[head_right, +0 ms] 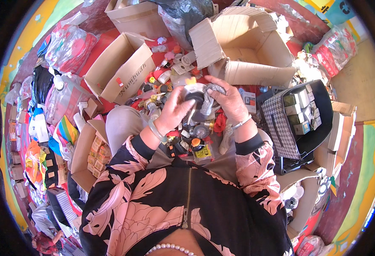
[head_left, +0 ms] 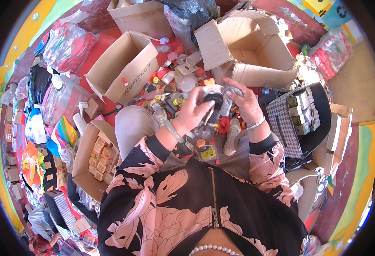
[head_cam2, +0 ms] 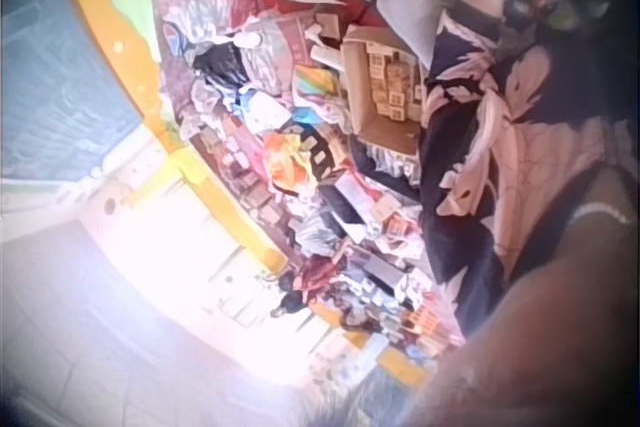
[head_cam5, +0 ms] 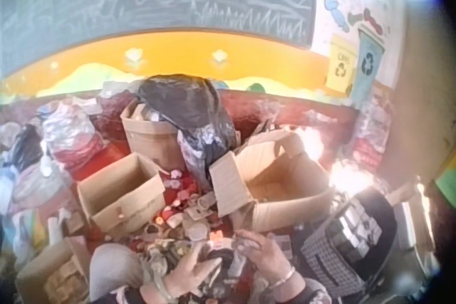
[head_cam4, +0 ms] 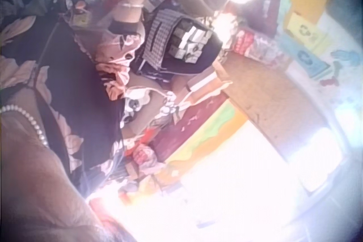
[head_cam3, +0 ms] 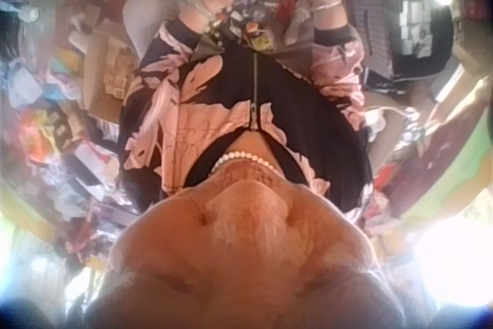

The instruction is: The person sits on the floor and sorts various small items from a cluttered pile into cardboard boxes. They handle items such as a small round container, sunglasses, a small fan, and a box of batteries, wiping some with a cloth before placing them into boxes.

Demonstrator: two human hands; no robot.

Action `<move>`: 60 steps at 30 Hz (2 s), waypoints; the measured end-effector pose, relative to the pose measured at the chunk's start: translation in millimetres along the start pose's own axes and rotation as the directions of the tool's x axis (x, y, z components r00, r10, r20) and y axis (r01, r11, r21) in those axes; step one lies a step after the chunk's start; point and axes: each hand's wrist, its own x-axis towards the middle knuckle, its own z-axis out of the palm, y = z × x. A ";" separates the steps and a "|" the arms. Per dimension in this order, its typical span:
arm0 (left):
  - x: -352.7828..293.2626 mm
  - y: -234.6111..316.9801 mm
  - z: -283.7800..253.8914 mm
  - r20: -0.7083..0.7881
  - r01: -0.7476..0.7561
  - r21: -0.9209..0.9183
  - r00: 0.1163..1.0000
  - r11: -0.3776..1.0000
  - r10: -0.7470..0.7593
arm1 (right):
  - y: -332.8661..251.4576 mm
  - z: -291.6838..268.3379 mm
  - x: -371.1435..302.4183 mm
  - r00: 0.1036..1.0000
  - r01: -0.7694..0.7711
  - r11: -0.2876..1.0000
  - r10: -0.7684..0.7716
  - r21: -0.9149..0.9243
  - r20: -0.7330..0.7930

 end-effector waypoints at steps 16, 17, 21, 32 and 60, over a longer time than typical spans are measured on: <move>-9.0 -11.4 -4.7 0.226 -0.001 0.526 0.964 0.850 -0.139 | 32.7 -13.4 6.9 0.999 -0.047 0.904 0.045 -0.425 -0.014; -9.2 -11.2 -3.5 0.175 0.030 0.520 0.974 0.853 -0.141 | 35.8 -17.0 8.7 0.997 -0.074 0.897 0.073 -0.435 -0.020; -3.6 -32.9 -18.0 -0.073 0.185 0.378 0.983 0.907 -0.170 | 32.3 -12.3 7.5 0.978 -0.210 0.974 0.208 -0.091 -0.023; 7.9 -1.7 3.5 0.002 0.171 -0.386 0.983 0.907 -0.184 | 40.2 4.7 13.9 0.934 0.168 0.836 0.035 0.523 -0.355; 2.4 19.8 -26.9 0.238 0.307 -0.096 0.931 0.947 -0.278 | -3.5 4.4 -16.4 0.992 0.126 0.919 -0.115 -0.373 0.052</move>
